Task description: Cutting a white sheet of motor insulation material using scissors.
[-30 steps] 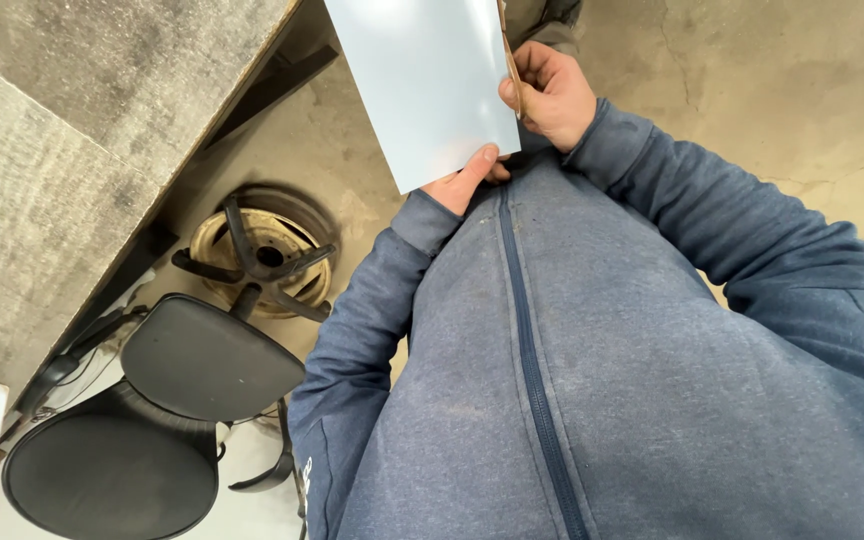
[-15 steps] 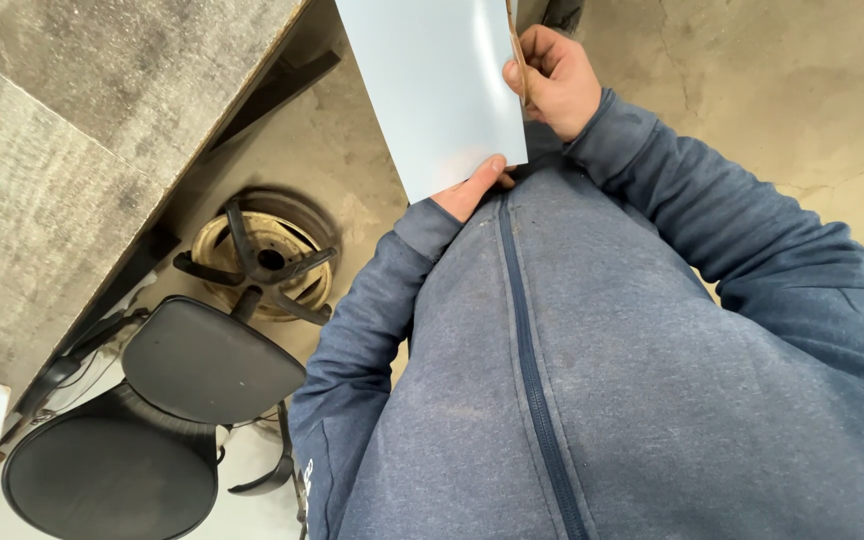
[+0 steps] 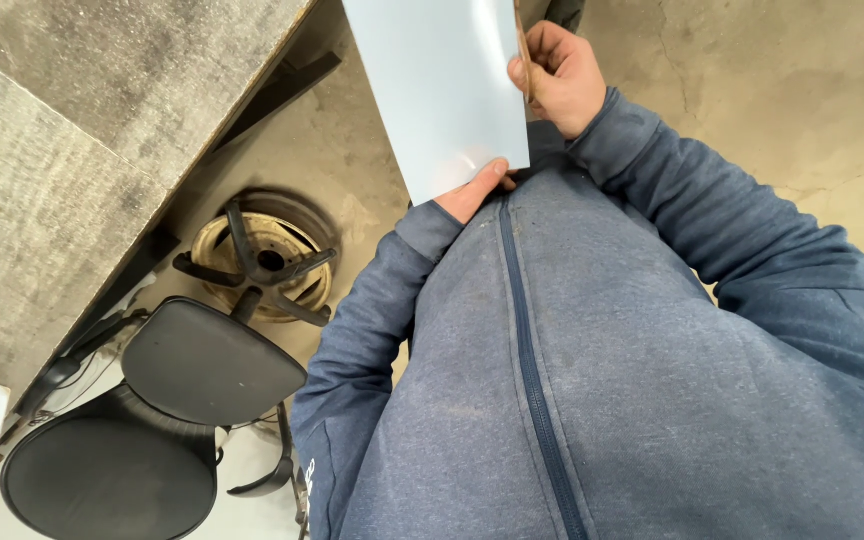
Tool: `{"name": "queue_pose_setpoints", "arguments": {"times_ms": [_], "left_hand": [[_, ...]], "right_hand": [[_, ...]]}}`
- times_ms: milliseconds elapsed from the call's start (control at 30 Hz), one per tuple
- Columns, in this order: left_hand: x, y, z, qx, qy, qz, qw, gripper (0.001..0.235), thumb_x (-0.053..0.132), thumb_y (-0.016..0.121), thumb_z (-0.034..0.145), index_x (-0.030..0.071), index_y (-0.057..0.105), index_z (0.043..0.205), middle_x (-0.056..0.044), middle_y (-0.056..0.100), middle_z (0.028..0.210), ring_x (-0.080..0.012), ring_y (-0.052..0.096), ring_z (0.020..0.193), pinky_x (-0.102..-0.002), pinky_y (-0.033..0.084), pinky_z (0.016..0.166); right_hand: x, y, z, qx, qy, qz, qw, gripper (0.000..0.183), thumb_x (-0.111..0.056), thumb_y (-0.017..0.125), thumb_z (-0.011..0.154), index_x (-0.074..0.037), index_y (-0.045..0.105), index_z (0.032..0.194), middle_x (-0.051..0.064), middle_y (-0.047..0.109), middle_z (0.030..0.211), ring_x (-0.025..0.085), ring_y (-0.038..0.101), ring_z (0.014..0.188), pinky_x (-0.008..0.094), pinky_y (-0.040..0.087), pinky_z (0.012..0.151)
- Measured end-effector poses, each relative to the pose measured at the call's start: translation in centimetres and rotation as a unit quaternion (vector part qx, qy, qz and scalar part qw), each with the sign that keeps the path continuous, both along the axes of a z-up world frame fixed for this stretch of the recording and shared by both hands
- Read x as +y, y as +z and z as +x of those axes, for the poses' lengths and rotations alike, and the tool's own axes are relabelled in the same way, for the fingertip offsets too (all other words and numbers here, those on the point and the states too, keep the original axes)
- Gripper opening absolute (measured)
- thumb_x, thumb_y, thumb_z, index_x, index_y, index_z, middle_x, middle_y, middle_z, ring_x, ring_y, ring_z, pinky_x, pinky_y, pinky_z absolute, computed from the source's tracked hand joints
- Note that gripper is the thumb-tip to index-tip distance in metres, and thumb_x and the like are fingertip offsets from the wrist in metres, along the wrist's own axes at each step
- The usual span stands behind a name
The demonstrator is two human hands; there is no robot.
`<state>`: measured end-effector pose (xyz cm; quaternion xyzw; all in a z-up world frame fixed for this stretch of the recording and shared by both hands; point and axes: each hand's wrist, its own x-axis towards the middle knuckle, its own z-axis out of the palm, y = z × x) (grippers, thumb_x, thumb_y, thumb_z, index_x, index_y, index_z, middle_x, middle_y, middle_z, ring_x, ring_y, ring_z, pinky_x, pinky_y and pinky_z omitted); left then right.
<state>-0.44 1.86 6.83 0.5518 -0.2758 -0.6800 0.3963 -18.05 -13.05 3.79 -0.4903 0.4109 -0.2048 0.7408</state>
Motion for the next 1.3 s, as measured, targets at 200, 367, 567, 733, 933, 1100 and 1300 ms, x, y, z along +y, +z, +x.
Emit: {"name": "queue_pose_setpoints", "arguments": {"times_ms": [200, 367, 567, 733, 933, 1100, 1300], "left_hand": [[-0.4, 0.6, -0.1, 0.011, -0.006, 0.001, 1.0, 0.023, 0.024, 0.068, 0.099, 0.002, 0.073, 0.107, -0.008, 0.075, 0.088, -0.0187, 0.073, 0.083, -0.032, 0.061, 0.077], [0.0, 0.1, -0.2, 0.022, 0.007, 0.008, 1.0, 0.024, 0.023, 0.068, 0.099, 0.001, 0.072, 0.107, -0.008, 0.076, 0.088, -0.0189, 0.073, 0.083, -0.032, 0.06, 0.076], [-0.2, 0.1, -0.2, 0.023, 0.008, 0.006, 1.0, 0.023, 0.023, 0.068, 0.099, 0.002, 0.072, 0.107, -0.008, 0.076, 0.088, -0.0187, 0.073, 0.082, -0.032, 0.06, 0.076], [-0.3, 0.1, -0.2, 0.026, 0.007, 0.005, 1.0, 0.022, 0.022, 0.068, 0.099, 0.002, 0.072, 0.107, -0.007, 0.075, 0.087, -0.0183, 0.072, 0.082, -0.031, 0.06, 0.076], [-0.9, 1.2, 0.2, -0.025, -0.016, -0.018, 0.999, 0.022, 0.023, 0.069, 0.099, 0.003, 0.073, 0.105, -0.007, 0.075, 0.086, -0.0181, 0.072, 0.082, -0.031, 0.059, 0.076], [-0.9, 1.1, 0.2, -0.044, -0.037, -0.045, 0.997, 0.023, 0.026, 0.067, 0.1, 0.004, 0.074, 0.105, -0.005, 0.075, 0.088, -0.0176, 0.071, 0.083, -0.03, 0.059, 0.078], [-1.0, 1.2, 0.2, -0.035, -0.038, -0.042, 0.998, 0.023, 0.026, 0.067, 0.1, 0.005, 0.073, 0.105, -0.005, 0.074, 0.087, -0.017, 0.071, 0.083, -0.03, 0.059, 0.078]], "right_hand": [[-1.2, 0.6, 0.2, 0.0, -0.007, -0.044, 0.999, 0.023, -0.027, 0.067, 0.112, -0.006, 0.057, 0.11, -0.003, 0.059, 0.085, 0.003, 0.046, 0.063, 0.023, 0.038, 0.054], [-1.2, 0.7, 0.3, 0.003, -0.01, -0.037, 0.999, 0.02, -0.024, 0.066, 0.112, -0.006, 0.057, 0.11, -0.003, 0.059, 0.084, 0.003, 0.046, 0.063, 0.023, 0.038, 0.054], [-1.4, 0.9, 0.4, -0.001, -0.009, -0.043, 0.999, 0.019, -0.022, 0.067, 0.111, -0.006, 0.056, 0.11, -0.003, 0.059, 0.084, 0.003, 0.047, 0.063, 0.023, 0.038, 0.055], [-1.5, 1.2, 0.3, -0.009, -0.004, -0.052, 0.999, 0.022, -0.023, 0.068, 0.111, -0.006, 0.056, 0.109, -0.003, 0.059, 0.087, 0.003, 0.047, 0.066, 0.022, 0.039, 0.057], [-3.0, 0.3, 0.1, -0.053, 0.008, -0.111, 0.992, 0.02, -0.021, 0.066, 0.115, -0.003, 0.057, 0.117, -0.001, 0.062, 0.093, 0.004, 0.052, 0.076, 0.023, 0.044, 0.066], [-3.5, 0.4, 0.1, -0.05, 0.003, -0.14, 0.989, 0.018, -0.017, 0.063, 0.117, 0.0, 0.056, 0.12, 0.0, 0.062, 0.098, 0.005, 0.053, 0.082, 0.025, 0.046, 0.071], [-3.5, 1.7, 0.8, -0.022, -0.009, -0.094, 0.995, 0.019, -0.019, 0.065, 0.113, -0.003, 0.057, 0.119, -0.002, 0.062, 0.089, 0.003, 0.05, 0.071, 0.022, 0.041, 0.06]]}}
